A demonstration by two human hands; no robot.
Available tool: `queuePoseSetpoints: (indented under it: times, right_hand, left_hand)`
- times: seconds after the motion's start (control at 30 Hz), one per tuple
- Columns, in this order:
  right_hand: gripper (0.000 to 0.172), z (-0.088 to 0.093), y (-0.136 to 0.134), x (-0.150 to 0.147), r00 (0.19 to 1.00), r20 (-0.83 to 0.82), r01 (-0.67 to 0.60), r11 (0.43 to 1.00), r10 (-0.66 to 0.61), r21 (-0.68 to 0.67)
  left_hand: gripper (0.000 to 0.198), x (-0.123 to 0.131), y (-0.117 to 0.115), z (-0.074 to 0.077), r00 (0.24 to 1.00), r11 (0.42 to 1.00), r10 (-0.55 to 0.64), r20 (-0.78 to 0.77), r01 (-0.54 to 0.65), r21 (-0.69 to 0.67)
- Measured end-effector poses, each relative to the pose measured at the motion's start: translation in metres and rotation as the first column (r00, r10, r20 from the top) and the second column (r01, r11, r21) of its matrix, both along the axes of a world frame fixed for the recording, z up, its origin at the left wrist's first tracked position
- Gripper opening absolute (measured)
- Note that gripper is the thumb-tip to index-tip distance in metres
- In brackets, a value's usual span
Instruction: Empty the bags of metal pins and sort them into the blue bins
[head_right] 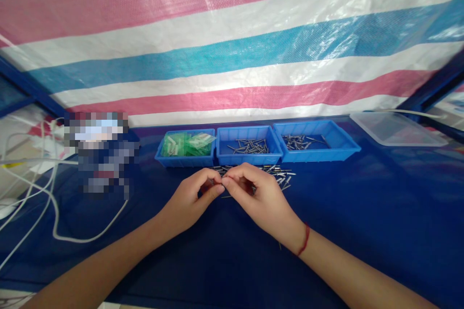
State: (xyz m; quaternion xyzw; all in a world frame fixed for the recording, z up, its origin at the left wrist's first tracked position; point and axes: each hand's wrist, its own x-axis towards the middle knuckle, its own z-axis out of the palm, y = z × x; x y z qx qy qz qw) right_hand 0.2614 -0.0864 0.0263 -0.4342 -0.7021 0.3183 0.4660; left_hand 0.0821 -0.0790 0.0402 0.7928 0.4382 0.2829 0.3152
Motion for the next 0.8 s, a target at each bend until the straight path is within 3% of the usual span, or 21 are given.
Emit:
queuePoseSetpoints:
  times: [0.27,0.6,0.7,0.8]
  right_hand:
    - [0.015,0.006,-0.002,0.001,0.994,0.108,-0.006,0.996,-0.003,0.086]
    - [0.013,0.011,0.001,0.008,0.973,0.231,-0.065,0.977,0.017,0.205]
    - [0.014,0.013,0.006,0.013,0.952,0.307,-0.091,0.968,0.015,0.235]
    - [0.014,0.02,0.017,0.03,0.924,0.368,-0.012,0.958,-0.099,0.288]
  left_hand:
    - [0.02,0.0,0.0,-0.001,0.999,0.999,-0.033,0.009,0.032,0.04]
    - [0.015,-0.003,-0.001,0.006,0.996,0.991,0.067,0.067,-0.074,0.109]
    - [0.019,-0.003,0.0,0.004,0.998,0.993,0.056,0.01,-0.057,0.103]
    - [0.026,-0.005,0.001,0.0,0.994,0.988,0.045,-0.1,-0.029,0.155]
